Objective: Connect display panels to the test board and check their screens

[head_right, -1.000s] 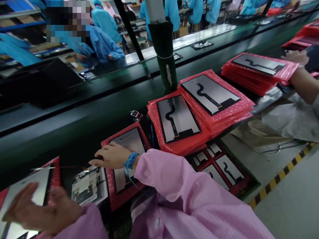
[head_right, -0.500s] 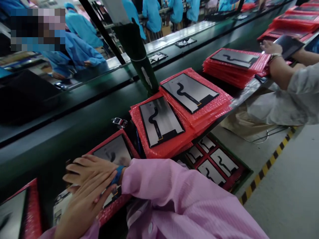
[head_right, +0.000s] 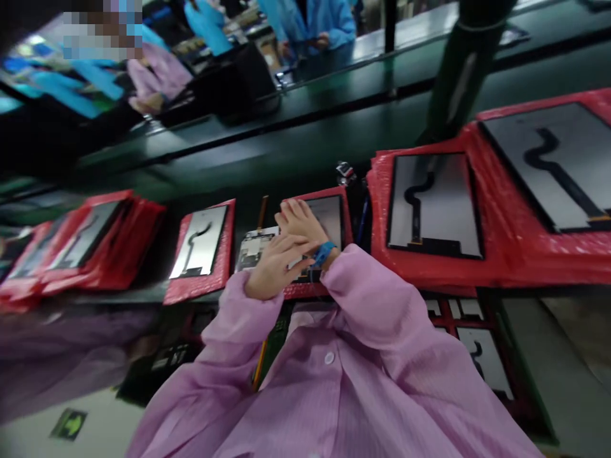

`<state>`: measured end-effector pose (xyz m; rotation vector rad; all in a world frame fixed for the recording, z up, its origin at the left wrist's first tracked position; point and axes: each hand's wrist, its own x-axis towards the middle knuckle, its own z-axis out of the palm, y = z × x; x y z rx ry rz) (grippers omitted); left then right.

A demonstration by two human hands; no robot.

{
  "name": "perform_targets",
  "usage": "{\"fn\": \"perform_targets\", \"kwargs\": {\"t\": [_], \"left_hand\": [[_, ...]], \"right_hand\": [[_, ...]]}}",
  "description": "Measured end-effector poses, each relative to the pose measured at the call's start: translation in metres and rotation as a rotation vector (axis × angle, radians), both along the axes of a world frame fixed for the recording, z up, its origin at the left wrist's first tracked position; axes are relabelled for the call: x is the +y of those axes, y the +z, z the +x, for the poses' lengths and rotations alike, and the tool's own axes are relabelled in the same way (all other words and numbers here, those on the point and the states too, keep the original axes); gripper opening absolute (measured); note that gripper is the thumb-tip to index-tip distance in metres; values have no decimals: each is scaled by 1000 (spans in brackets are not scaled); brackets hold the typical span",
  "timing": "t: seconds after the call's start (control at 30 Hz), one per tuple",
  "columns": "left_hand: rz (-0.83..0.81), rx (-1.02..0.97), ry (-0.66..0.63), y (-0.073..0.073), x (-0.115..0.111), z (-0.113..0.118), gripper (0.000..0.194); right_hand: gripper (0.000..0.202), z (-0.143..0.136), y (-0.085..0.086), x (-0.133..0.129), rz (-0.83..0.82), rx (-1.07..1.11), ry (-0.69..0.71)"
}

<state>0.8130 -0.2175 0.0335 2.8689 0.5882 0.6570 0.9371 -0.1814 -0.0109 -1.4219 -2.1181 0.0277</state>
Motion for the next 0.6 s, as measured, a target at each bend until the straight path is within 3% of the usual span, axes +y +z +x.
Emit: {"fn": "perform_targets", "kwargs": {"t": [0.13, 0.27, 0.33, 0.47, 0.6], "left_hand": [[-174, 11, 48, -6, -12, -1, 29], [-446, -92, 349, -15, -35, 5, 16], [-572, -171, 439, -21, -46, 9, 11], [-729, -271, 540, -27, -56, 16, 13], [-887, -349, 546, -26, -55, 21, 10]], "right_hand": [[36, -9, 3, -3, -18, -98, 18], [40, -9, 7, -3, 92, -190, -65], [39, -7, 7, -2, 154, -195, -111], [37, -4, 3, 0, 255, -213, -154], [36, -2, 1, 0, 283, -215, -208]]}}
